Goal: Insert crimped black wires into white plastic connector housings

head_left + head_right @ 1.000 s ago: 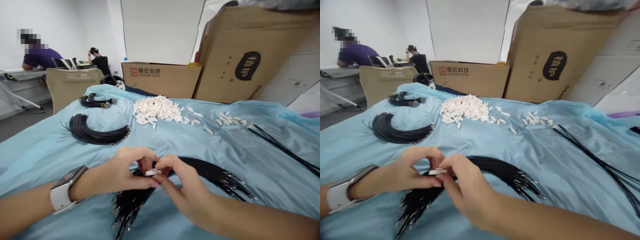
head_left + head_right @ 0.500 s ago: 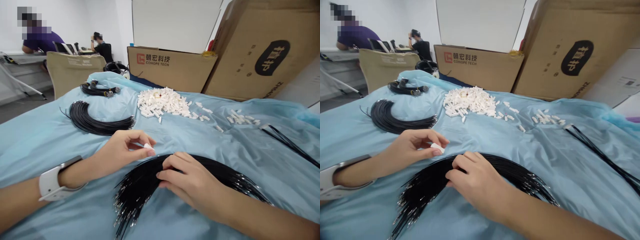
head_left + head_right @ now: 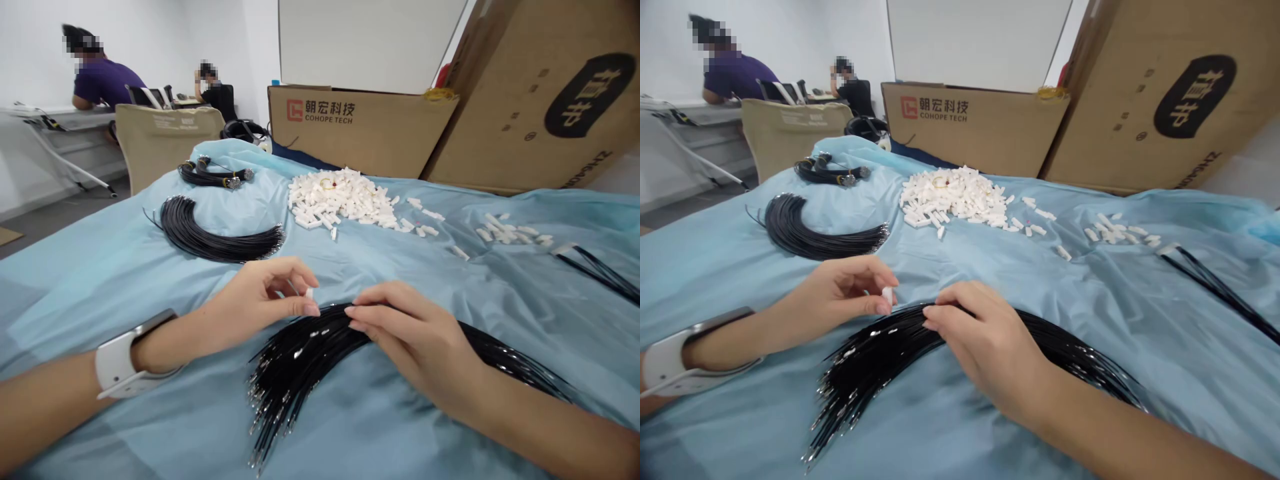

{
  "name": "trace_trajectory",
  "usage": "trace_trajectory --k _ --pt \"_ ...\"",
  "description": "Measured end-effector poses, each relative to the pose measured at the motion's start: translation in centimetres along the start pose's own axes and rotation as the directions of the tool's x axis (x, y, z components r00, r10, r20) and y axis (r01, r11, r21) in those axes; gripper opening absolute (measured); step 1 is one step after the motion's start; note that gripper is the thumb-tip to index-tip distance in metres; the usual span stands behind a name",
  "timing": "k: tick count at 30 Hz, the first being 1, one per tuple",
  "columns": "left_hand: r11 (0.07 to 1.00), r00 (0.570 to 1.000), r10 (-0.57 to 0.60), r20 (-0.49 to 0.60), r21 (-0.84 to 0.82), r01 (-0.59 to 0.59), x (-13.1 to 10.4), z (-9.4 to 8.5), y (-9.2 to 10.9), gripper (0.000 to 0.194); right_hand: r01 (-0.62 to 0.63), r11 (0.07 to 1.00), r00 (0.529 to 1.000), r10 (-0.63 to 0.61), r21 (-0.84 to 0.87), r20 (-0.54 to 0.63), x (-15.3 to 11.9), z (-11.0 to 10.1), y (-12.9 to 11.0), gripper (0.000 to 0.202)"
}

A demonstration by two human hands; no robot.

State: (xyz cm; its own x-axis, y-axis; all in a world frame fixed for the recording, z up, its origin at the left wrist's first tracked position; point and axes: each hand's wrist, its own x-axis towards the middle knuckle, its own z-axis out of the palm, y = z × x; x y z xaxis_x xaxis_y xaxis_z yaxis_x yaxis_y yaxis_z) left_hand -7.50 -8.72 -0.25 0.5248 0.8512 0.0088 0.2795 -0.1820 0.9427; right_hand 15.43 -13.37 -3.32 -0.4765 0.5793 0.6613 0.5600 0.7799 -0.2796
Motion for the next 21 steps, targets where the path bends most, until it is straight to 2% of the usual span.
trace_trajectory --k 3,7,10,13,16,21 --pt "0.991 0.997 0.048 -0.058 0.125 -0.04 0.2 -0.2 0.2 0.018 -0.028 1.0 0.999 0.028 -0.014 0.038 0.1 -0.3 0.7 0.013" --pt "0.98 0.991 0.058 -0.124 0.197 -0.033 0.3 -0.4 0.0 0.03 0.02 0.998 0.984 -0.01 -0.059 0.176 0.4 -1.2 1.4 0.016" --pt "0.983 0.994 0.032 -0.103 0.184 -0.013 0.3 -0.4 -0.2 0.031 0.014 0.993 0.965 0.017 -0.115 0.263 1.0 -1.8 1.0 0.017" --pt "0.986 0.998 0.006 -0.07 0.168 0.006 0.4 -0.4 -0.3 0.028 -0.004 0.992 0.954 0.042 -0.129 0.296 1.8 -1.7 0.3 0.012" --pt "0.985 0.999 0.003 -0.048 0.172 0.005 0.4 -0.4 -0.3 0.021 0.003 0.996 0.942 0.025 -0.084 0.335 2.5 -0.8 0.1 0.007" --pt "0.975 0.999 0.025 -0.041 0.222 -0.015 0.4 -0.8 -0.4 0.019 0.032 0.999 0.918 -0.038 0.023 0.394 3.2 0.6 0.2 0.019"
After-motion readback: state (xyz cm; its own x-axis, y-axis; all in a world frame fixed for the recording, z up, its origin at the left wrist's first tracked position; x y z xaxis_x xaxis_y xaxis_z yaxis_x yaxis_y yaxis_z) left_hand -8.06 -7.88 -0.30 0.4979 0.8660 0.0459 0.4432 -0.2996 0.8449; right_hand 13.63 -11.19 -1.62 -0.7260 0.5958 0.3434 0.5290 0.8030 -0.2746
